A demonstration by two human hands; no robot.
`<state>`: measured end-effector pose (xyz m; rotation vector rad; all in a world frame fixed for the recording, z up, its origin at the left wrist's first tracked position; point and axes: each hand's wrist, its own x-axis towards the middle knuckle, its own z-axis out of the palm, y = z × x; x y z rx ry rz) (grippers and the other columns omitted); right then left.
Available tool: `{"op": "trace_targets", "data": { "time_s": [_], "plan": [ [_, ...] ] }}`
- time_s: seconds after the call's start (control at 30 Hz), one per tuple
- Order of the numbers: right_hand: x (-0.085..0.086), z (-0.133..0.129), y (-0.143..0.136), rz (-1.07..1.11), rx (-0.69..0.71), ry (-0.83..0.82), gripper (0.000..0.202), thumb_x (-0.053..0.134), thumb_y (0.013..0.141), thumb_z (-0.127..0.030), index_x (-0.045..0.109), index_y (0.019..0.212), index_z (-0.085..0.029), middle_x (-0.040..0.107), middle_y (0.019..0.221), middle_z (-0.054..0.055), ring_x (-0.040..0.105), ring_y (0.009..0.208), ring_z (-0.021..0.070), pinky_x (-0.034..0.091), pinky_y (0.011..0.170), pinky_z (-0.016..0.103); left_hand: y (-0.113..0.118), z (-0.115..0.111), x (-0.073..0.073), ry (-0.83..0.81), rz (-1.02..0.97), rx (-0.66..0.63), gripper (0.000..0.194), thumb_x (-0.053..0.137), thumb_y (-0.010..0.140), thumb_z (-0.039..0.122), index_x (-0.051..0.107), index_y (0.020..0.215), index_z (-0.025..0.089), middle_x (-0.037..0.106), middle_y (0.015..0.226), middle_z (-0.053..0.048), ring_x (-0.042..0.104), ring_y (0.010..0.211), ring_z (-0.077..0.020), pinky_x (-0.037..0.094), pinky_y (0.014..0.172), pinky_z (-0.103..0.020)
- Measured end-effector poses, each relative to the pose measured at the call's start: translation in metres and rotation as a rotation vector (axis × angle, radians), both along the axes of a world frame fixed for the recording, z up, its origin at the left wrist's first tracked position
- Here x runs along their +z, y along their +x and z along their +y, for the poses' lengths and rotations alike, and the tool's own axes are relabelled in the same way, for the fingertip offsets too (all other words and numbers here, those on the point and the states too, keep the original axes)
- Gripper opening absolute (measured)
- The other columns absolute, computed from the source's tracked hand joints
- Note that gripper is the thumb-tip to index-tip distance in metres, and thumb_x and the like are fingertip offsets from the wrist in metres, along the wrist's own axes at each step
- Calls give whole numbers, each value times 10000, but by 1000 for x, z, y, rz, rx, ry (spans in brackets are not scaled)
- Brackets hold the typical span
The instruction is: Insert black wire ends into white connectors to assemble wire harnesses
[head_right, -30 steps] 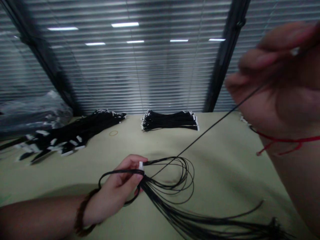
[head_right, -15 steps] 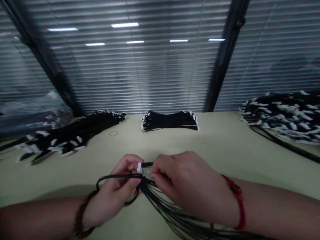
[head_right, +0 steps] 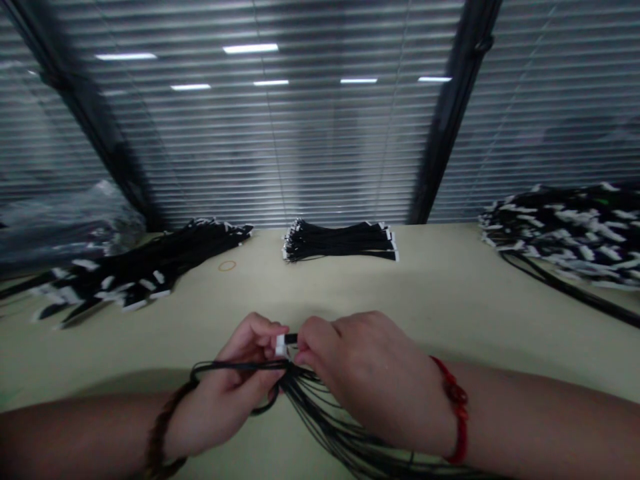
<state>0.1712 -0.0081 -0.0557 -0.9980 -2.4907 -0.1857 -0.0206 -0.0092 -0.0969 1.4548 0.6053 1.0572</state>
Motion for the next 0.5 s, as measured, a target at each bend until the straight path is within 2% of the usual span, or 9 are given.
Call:
{"op": "trace_targets", "data": {
  "time_s": [0.17, 0.5],
  "plan": [
    [-1, 0, -1, -7, -4, -47, 199, 415, 927, -286, 555, 835, -177, 558, 603, -5, 555, 524, 149, 331, 488, 253, -1, 1, -3, 1, 12, 18, 152, 559, 856, 259, 450, 933, 185, 487, 755, 25, 439, 594, -46, 358, 510, -148],
    [0, -1, -5, -16, -11, 12, 193, 404, 917, -232, 546, 800, -170, 559, 600, 4, 552, 506, 161, 289, 478, 272, 0, 1, -3, 15, 25, -8, 132, 546, 855, 241, 447, 923, 186, 480, 761, 16, 408, 592, -57, 332, 512, -169]
  ]
}}
